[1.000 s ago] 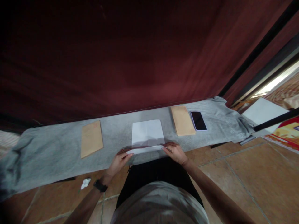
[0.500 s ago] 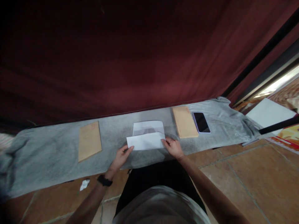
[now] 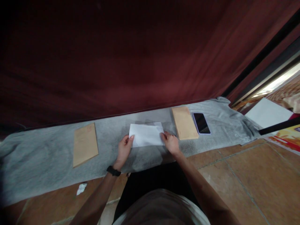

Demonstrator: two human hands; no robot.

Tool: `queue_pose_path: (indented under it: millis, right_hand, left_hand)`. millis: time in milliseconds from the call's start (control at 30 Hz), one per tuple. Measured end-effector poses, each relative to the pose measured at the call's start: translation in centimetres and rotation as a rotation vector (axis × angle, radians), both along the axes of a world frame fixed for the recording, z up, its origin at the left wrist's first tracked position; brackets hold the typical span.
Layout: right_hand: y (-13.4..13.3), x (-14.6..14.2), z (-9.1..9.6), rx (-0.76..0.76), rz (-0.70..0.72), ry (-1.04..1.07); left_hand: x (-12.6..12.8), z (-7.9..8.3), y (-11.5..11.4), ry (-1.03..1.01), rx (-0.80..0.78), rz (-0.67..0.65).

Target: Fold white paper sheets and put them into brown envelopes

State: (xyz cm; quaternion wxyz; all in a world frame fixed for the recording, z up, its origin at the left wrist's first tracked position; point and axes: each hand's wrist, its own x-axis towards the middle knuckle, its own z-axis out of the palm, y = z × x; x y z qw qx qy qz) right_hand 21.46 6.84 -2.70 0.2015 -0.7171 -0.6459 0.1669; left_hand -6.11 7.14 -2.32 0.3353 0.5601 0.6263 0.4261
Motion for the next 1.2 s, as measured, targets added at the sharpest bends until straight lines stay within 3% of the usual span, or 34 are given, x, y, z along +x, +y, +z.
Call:
queue_pose_path:
  millis: [100, 200, 267, 333, 433, 567, 733, 800, 1000, 1200]
  right_hand:
    - [0.1, 0.2, 0.0, 0.016, 0.049, 0.222]
    - [-0.9, 1.2, -0.1, -0.035, 0.246, 0.534]
    - [-2.0, 2.2, -0.3, -0.112, 0.446, 0.609]
    - [-3.2, 3.1, -0.4, -0.122, 0.637, 0.53]
    - [-4.5, 3.8, -0.6, -0.009, 0.781, 0.328]
    - [-5.0, 3.4, -0.8, 0.103, 0.763, 0.225]
    - [-4.2, 2.0, -1.3, 0.118, 0.427, 0.132]
    - [-3.6, 1.3, -1.5, 0.101, 0.305, 0.109]
    - [-1.4, -0.4, -1.0, -0.043, 0.067, 0.088]
    - [-0.3, -1.7, -0.4, -0.078, -0.046, -0.041]
  left_hand:
    - [-1.1, -0.1, -0.5, -0.206, -0.172, -0.187]
    - [-3.1, 0.0, -1.5, -0.184, -0.289, -0.435]
    - [-4.2, 0.3, -2.2, -0.041, -0.221, -0.644]
    - [-4.8, 0.5, -2.7, 0.152, -0.075, -0.839]
    - [-4.9, 0.4, -3.2, 0.394, 0.086, -0.934]
    - [-4.7, -0.7, -3.8, 0.309, 0.12, -0.839]
    - [-3.5, -1.6, -4.0, 0.048, -0.04, -0.314]
    - [-2.7, -1.5, -3.8, 0.029, -0.06, -0.187]
    - [-1.0, -0.6, -2.2, 0.175, -0.08, -0.005]
    - [-0.1, 0.8, -0.2, 0.547, -0.224, 0.054]
